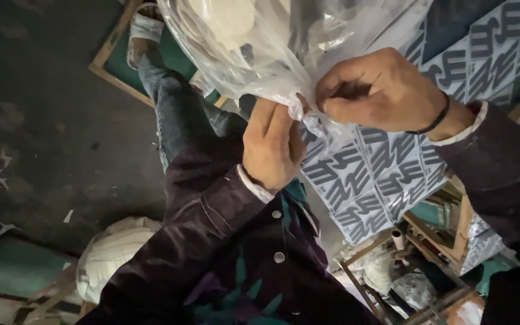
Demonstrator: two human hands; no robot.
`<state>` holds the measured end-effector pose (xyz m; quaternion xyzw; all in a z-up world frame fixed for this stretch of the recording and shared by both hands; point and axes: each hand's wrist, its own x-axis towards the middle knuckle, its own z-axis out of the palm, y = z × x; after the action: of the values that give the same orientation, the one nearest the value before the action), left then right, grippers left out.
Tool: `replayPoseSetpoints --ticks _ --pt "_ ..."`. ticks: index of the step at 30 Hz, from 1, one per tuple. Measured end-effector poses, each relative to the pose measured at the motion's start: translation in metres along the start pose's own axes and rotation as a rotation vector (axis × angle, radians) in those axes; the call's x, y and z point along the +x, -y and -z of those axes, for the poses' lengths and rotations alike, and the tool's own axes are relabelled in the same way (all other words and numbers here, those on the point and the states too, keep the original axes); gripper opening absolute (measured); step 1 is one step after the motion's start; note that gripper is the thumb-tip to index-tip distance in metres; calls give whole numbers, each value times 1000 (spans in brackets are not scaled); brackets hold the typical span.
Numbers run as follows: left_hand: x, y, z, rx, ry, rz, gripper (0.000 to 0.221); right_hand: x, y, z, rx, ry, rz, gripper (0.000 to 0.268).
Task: Sorting and inspecting die-cut paper pieces on a workbench in a print shop.
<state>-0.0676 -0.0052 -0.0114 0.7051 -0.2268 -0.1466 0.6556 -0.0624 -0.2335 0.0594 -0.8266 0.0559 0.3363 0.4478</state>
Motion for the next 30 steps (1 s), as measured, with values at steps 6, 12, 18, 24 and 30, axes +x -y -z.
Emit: replayPoseSetpoints --ticks 6,12,18,24,30 --pt "0 4 -10 -43 -58 137 51 0 15 -9 -340 -123 280 15" --pt "16 0 -6 22 -29 88 47 -7 35 -24 -532 -182 164 22" --pt "16 3 -9 32 -35 104 39 -11 42 -29 -352 -335 150 15" --pt "21 10 -7 -40 -60 208 23 -9 13 -25 -239 -346 293 13" --pt "19 10 -9 -20 -58 220 22 -11 13 -16 -193 -296 241 12"
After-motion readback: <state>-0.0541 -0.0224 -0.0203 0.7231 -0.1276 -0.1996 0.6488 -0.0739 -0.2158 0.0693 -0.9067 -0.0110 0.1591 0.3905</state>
